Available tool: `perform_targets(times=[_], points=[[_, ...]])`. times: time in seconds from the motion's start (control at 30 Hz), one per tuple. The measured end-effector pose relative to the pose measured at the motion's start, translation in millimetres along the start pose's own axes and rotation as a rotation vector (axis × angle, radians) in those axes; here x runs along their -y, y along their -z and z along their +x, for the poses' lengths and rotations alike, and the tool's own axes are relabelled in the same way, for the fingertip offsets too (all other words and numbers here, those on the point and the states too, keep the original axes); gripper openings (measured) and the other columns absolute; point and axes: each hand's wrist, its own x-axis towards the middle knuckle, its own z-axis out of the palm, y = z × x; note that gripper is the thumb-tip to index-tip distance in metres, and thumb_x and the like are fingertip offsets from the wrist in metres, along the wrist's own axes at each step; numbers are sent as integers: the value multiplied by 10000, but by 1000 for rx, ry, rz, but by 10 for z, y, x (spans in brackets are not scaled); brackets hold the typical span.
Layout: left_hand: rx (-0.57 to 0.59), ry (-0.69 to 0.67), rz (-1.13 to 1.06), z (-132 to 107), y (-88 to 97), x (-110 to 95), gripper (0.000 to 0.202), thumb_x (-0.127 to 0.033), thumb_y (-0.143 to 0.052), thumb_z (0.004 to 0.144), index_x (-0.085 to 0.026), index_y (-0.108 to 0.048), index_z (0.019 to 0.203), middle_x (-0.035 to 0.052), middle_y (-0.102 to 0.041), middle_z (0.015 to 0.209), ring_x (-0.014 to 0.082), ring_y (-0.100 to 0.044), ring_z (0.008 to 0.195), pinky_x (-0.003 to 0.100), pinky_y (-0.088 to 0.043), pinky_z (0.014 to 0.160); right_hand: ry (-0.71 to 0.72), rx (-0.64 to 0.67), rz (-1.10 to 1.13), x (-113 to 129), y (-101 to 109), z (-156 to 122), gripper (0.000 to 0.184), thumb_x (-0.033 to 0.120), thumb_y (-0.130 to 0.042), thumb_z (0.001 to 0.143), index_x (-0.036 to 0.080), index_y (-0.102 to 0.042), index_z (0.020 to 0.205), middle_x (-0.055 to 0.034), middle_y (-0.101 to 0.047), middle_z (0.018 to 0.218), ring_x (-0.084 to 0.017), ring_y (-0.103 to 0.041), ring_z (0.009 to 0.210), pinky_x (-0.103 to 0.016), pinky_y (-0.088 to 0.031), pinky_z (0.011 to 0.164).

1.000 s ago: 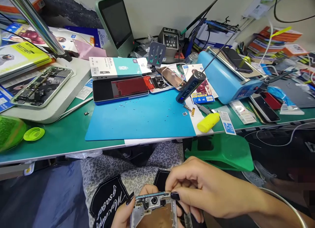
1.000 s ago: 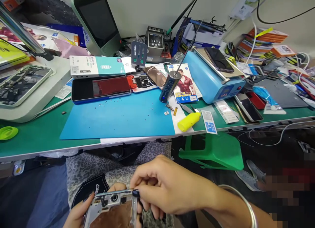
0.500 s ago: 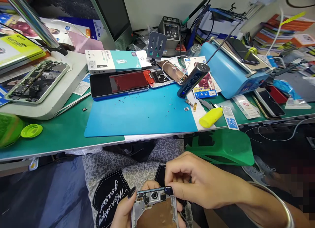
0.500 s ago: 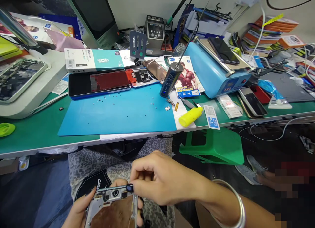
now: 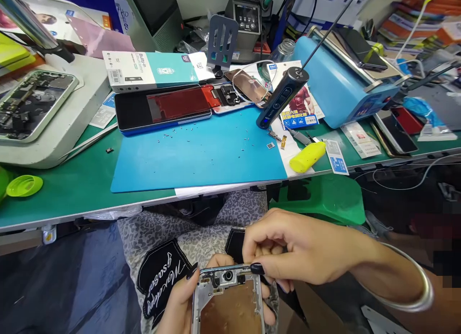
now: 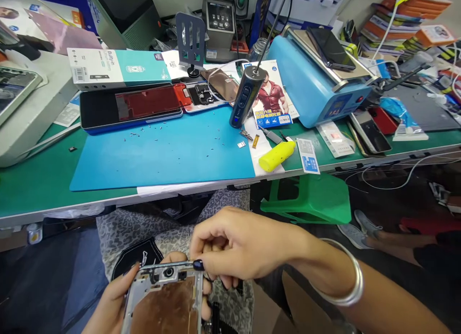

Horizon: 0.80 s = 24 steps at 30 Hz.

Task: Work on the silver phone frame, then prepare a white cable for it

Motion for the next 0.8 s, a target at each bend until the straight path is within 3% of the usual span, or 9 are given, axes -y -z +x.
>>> perform_targets(times=[0.1,0.23,0.33,0.47,0.63,0.8], points=[[134,-81,-126,-1,80,46,264,-306,-639,808,-217,-669,561,0,-737,597,308,-706,993,450,-505,987,38,21,-117,30,46,-4,149,52,-488,844,120,-619,862,8,-611,635,-83,-568,508,-144,-421,480],[288,-111,-292,-26,135,95,233,-318,-604,844,-190,-728,693,13,-779,753,305,-706,1000,433,-555,913,198,-28,-474,120,69,-25,178,22,-512,828,111,-665,850,14,-601,668,-84,-545,595,-180,-395,574],[314,-76,-344,-39,111,109,183,-279,-621,831,-181,-738,730,32,-779,759,332,-679,1059,450,-551,920,216,-19,-671,225,73,-63,189,14,-532,837,130,-679,859,7,-642,734,-102,-580,684,-212,-385,649],[306,6,-357,-39,52,115,167,-226,-606,825,-171,-730,727,42,-770,730,355,-666,1075,509,-524,946,186,-17,-840,337,60,-90,161,43,-572,866,142,-658,773,15,-650,712,-112,-577,656,-241,-342,605],[269,57,-368,-164,-131,54,192,-285,-621,823,-137,-729,763,71,-769,769,371,-659,1079,539,-485,982,178,-9,-903,363,55,-93,170,37,-587,873,148,-656,763,33,-638,699,-102,-552,618,-270,-309,580],[369,111,-426,-472,-479,-117,352,-414,-616,827,-126,-707,1009,99,-762,878,376,-672,1036,531,-497,951,220,-38,-909,307,57,-104,163,47,-604,879,155,-656,769,40,-633,707,-94,-546,622,-280,-304,581]])
